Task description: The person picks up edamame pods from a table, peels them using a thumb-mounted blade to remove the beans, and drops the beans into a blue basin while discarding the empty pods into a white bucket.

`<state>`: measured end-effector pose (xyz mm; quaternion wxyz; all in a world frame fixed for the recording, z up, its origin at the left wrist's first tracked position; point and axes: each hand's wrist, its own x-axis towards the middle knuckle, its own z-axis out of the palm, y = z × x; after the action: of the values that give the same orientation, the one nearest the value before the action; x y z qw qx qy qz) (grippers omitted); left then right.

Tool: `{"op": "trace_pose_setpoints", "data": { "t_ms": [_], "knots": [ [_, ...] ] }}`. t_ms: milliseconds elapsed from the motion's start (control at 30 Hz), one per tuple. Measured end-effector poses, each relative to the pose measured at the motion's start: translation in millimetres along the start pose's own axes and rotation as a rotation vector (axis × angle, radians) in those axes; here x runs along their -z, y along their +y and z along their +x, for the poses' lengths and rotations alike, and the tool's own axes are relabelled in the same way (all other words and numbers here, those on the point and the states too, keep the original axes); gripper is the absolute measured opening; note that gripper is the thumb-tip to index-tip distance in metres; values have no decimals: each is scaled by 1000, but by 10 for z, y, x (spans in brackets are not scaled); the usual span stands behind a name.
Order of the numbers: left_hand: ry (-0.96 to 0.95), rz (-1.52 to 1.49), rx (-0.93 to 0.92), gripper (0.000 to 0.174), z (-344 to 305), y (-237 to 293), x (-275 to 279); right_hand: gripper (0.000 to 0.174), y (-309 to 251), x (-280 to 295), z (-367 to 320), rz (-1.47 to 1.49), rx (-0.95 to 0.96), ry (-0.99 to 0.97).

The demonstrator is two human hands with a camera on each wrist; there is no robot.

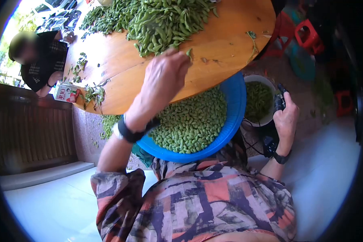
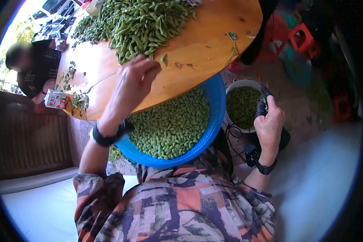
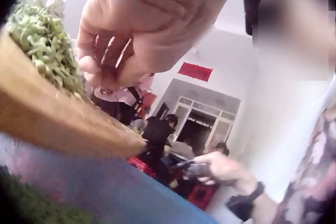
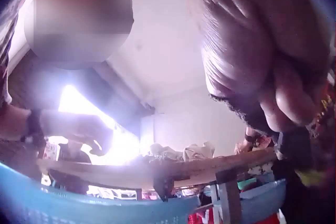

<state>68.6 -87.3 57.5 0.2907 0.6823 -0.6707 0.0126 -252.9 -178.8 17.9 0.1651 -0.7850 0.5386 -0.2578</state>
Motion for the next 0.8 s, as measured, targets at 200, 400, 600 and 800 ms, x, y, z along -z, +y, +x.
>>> {"op": "trace_pose_setpoints", "data": {
  "t_ms": [200, 400, 600, 800],
  "knots": [
    [-121, 220, 81, 13, 359, -165, -245, 37, -47, -170, -48, 134, 0, -2],
    [3, 261, -53, 13, 301, -126, -336, 28, -278, -230, -46, 194, 113, -3],
    [-144, -449, 141, 14, -65, 261, -63, 27, -755, -291, -151, 825, 15, -344],
    [-163, -1306, 523, 25, -614, 408, -149, 18, -974, -511, -229, 1161, -113, -660]
  ]
}}
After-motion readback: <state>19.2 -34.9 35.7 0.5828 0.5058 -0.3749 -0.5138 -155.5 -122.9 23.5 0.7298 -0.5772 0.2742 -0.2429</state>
